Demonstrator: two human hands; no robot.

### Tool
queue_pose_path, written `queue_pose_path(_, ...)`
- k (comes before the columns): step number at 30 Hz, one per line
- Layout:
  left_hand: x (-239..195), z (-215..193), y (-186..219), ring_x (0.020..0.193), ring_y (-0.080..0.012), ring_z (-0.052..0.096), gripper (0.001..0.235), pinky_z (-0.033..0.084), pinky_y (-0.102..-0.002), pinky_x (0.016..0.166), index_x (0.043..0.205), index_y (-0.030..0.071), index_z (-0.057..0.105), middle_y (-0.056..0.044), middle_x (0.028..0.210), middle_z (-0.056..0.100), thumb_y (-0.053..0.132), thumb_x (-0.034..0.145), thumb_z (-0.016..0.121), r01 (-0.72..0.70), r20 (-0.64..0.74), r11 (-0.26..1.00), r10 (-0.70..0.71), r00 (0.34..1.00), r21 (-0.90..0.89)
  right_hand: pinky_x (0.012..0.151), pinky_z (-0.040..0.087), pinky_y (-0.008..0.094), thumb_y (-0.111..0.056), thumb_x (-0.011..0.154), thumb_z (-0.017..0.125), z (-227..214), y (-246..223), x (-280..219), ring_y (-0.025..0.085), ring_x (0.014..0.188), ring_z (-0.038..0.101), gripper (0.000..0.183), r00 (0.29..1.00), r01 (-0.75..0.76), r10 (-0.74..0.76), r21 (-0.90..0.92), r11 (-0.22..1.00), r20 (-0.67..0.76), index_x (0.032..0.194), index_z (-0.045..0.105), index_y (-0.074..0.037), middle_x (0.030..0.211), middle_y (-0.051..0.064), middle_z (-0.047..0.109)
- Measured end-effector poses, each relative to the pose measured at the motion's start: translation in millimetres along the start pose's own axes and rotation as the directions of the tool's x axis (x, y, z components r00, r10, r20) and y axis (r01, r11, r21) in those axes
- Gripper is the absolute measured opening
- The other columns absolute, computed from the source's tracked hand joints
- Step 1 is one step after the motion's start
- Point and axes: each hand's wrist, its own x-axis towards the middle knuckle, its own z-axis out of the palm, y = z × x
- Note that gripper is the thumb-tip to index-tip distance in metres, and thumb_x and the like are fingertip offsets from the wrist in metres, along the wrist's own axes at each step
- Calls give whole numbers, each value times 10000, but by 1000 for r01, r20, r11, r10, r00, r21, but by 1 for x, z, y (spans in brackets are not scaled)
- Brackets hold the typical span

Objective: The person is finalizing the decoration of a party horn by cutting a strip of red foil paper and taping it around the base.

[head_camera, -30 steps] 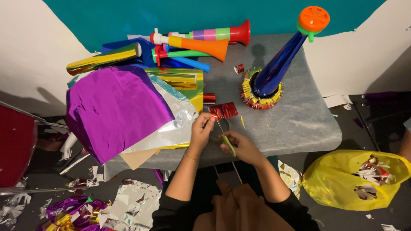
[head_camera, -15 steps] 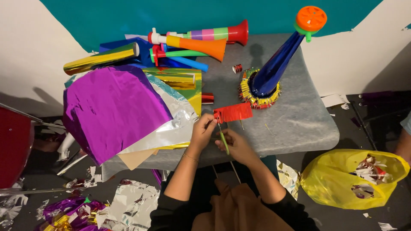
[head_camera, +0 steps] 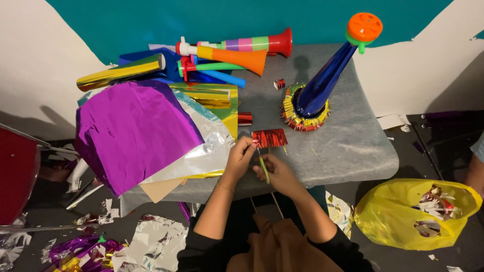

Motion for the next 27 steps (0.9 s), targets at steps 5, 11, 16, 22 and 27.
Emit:
queue_pose_path(5, 1, -1, -2, 726, -171, 493, 118, 487, -362, 735, 924, 105, 641, -70, 678, 548, 162, 1026, 623, 11, 0, 1000, -11, 1000, -6, 607, 571, 256, -198, 909, 812, 4, -11, -4, 158, 626, 659, 374, 1000, -4, 5, 11, 1000, -22, 1193, 666, -4, 701, 116, 670)
queue_pose_path(11, 0, -2, 0, 733, -159, 487, 129, 480, -355, 731, 919, 109, 621, -58, 685, 546, 171, 1032, 615, 25, 9, 1000, -25, 1000, 0, 532, 552, 242, -169, 912, 802, 11, -19, -4, 150, 549, 638, 325, 998, -18, 19, 24, 1000, -61, 1149, 676, 15, 638, 108, 638)
queue_pose_path(16, -1, -1, 10, 737, -162, 490, 136, 483, -363, 726, 914, 100, 623, -76, 688, 541, 165, 1034, 617, 12, 39, 1000, -12, 999, 4, 508, 533, 250, -171, 904, 813, 5, -11, 0, 157, 532, 624, 309, 997, -4, 5, 15, 1000, -71, 1120, 690, 13, 614, 106, 626)
queue_pose_path(22, 1, -2, 16, 734, -157, 490, 149, 477, -351, 717, 901, 98, 620, -61, 684, 545, 160, 1036, 608, 14, 46, 1000, -15, 999, 11, 511, 545, 250, -163, 892, 822, 7, -23, -4, 146, 537, 620, 291, 994, -41, 42, 8, 999, -104, 1085, 704, 20, 608, 108, 620)
queue_pose_path(27, 1, 0, 14, 722, -176, 516, 139, 489, -361, 734, 885, 92, 640, -79, 683, 585, 126, 1020, 626, -14, 68, 1000, 15, 998, -17, 472, 531, 225, -171, 867, 845, 7, -26, -3, 145, 492, 624, 314, 990, -58, 59, 6, 998, -126, 1063, 693, 20, 573, 113, 617)
